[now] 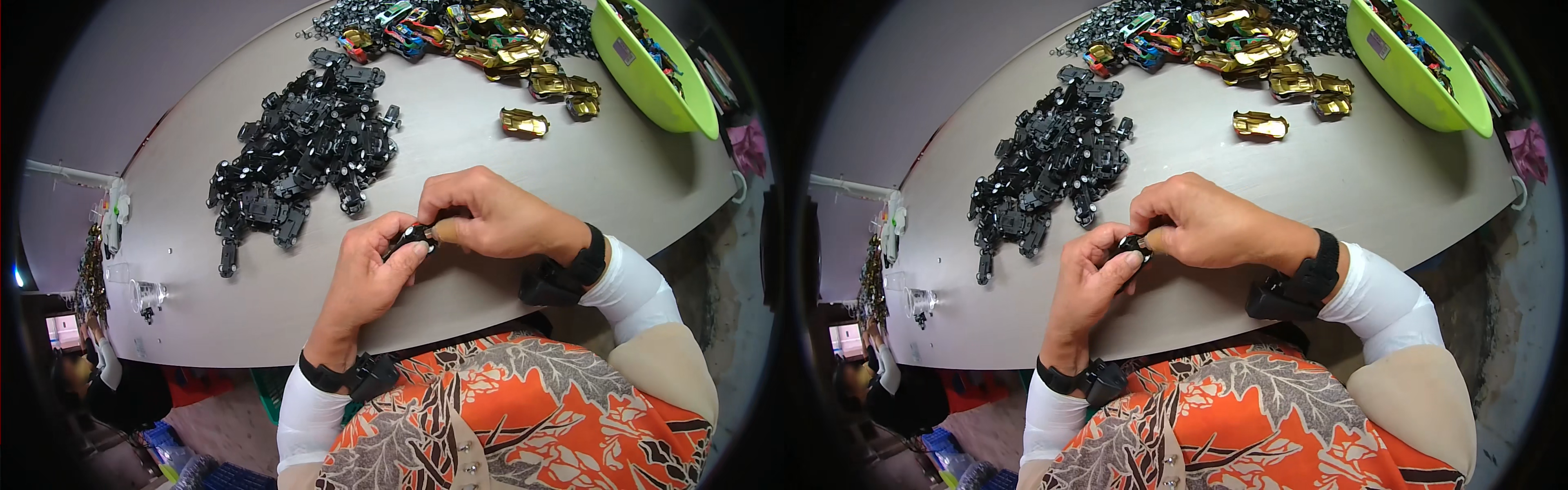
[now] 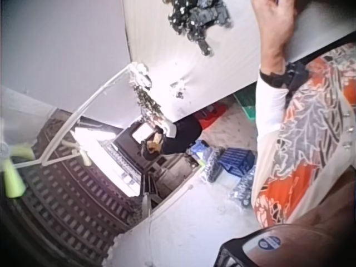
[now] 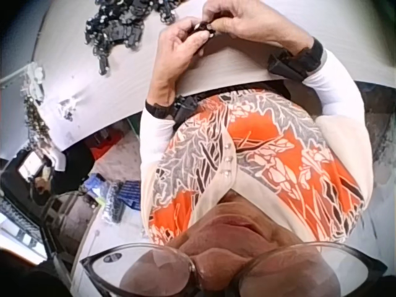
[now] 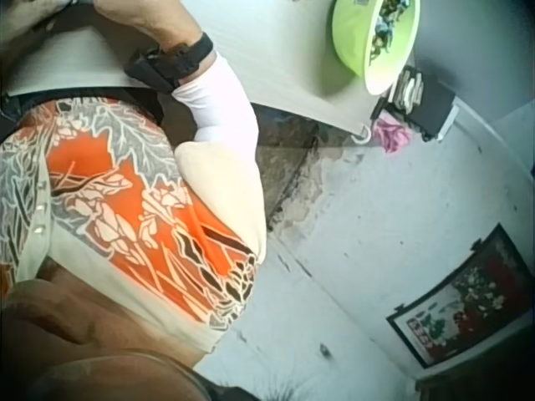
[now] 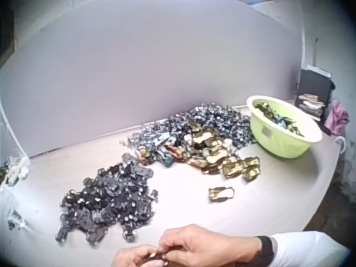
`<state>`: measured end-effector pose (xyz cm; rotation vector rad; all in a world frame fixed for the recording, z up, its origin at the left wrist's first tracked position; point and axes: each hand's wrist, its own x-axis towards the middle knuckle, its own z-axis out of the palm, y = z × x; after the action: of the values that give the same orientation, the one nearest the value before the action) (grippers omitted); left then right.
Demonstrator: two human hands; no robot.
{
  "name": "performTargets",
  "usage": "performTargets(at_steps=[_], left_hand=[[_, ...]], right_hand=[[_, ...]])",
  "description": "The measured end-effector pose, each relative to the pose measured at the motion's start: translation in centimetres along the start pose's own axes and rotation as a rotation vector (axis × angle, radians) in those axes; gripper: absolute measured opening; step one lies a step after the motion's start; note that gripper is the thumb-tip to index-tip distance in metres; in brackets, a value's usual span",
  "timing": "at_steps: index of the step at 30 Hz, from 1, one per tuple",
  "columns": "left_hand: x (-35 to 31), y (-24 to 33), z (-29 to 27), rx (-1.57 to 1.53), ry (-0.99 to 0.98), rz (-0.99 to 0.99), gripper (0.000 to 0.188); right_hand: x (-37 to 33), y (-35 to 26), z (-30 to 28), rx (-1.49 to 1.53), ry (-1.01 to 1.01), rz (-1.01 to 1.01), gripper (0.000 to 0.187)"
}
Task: The person assembles small toy cars by hand at a table. They pick up black chassis and colorful car bodies, then press the two parts together to form complete toy cars. The person handles the items one at a time, repeatedly picking up components from piles and assembling them.
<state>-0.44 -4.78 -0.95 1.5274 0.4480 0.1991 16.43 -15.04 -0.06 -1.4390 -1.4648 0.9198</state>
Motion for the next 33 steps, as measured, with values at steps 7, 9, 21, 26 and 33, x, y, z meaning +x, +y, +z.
performTargets(at_steps=[7, 9, 21, 26, 33], left_hand=[[-1.1, -0.6, 0.0, 0.196, 0.047, -0.02, 0.012], [-3.0, -0.2, -0.1, 0.17, 0.082, -0.048, 0.012], [-25.3, -4.9, -8.0, 0.107, 0.639, -0.313, 0.036], [-26.1, -5.1, -8.4, 0.449, 0.604, -0.543, 0.043], [-9.0, 3.4, -5.4, 0.724, 0.357, 0.134, 0.028]], right_hand=[[-0.1, 1.1, 2.1, -0.197, 0.045, -0.106, 0.011], [-0.1, -0.3, 2.3, -0.069, -0.093, -0.071, 0.012], [-1.4, 1.7, -7.6, -0.884, 0.422, 0.002, 0.034], [-0.6, 2.3, -7.4, -0.928, 0.356, 0.027, 0.037], [1.5, 2.1, -3.0, 0.471, 0.239, -0.007, 0.025]])
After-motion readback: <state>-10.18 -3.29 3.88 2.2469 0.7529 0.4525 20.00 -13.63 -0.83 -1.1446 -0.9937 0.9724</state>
